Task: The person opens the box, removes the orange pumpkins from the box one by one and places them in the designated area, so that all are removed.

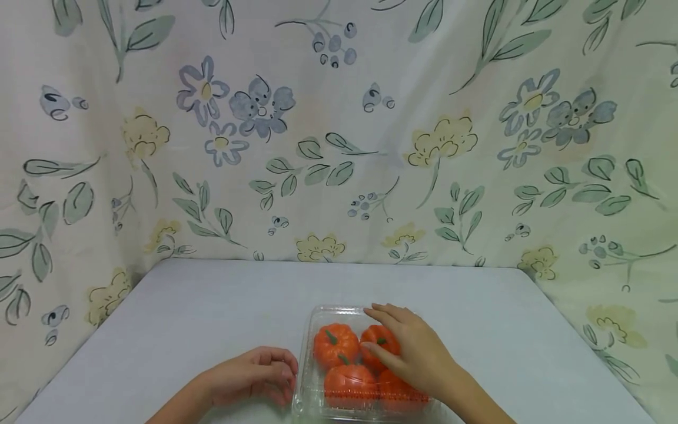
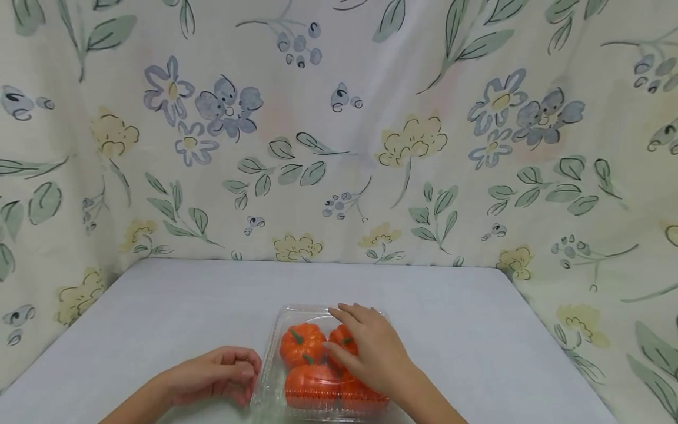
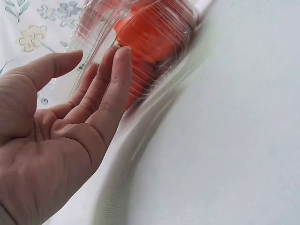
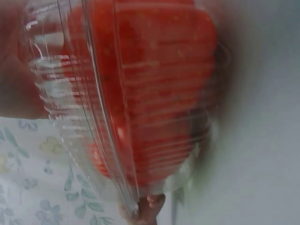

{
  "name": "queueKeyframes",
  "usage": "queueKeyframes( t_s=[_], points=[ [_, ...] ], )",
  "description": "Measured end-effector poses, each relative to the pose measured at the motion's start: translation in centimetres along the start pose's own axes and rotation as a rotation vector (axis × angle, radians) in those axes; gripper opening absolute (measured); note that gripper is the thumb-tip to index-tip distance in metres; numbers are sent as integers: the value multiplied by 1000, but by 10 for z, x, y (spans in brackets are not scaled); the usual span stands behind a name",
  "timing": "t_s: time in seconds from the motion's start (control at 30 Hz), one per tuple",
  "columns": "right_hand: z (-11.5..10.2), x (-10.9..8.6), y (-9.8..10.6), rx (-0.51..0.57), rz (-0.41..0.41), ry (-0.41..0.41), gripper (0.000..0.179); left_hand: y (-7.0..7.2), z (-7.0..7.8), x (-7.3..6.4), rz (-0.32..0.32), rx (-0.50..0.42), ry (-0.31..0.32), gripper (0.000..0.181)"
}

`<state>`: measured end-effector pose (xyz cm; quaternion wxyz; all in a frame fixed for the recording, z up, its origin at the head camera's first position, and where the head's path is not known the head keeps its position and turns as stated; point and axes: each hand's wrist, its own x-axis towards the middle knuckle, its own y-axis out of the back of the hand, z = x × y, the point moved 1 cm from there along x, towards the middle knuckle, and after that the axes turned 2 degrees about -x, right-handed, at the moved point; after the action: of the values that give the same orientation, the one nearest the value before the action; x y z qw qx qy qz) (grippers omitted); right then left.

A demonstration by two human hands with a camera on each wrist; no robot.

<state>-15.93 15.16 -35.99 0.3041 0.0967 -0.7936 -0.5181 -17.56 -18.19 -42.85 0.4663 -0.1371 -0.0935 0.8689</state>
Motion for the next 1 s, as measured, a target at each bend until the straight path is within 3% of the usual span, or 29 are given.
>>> queueKeyframes(
  t_s=[0.2,0.37,0.57,0.77,1.0],
  points=[
    [-12,0,-7,-15,-25,40,55,-5,-4,0,-52,-21,30,15],
    [-22,1,-13,26,-90,28,59,-11,-6,0,-100,-38,15,17],
    [-32,-1,-21,16,-81,82,60,-15,-9,2,-145,-65,-16,17],
    [-38,-5,-28,-8,-99,130,59,-17,-13,3,-176,-87,-55,20],
    [-44,-7,-30,-53,-142,154,63,-19,-16,5,-170,-107,-29,19]
  ],
)
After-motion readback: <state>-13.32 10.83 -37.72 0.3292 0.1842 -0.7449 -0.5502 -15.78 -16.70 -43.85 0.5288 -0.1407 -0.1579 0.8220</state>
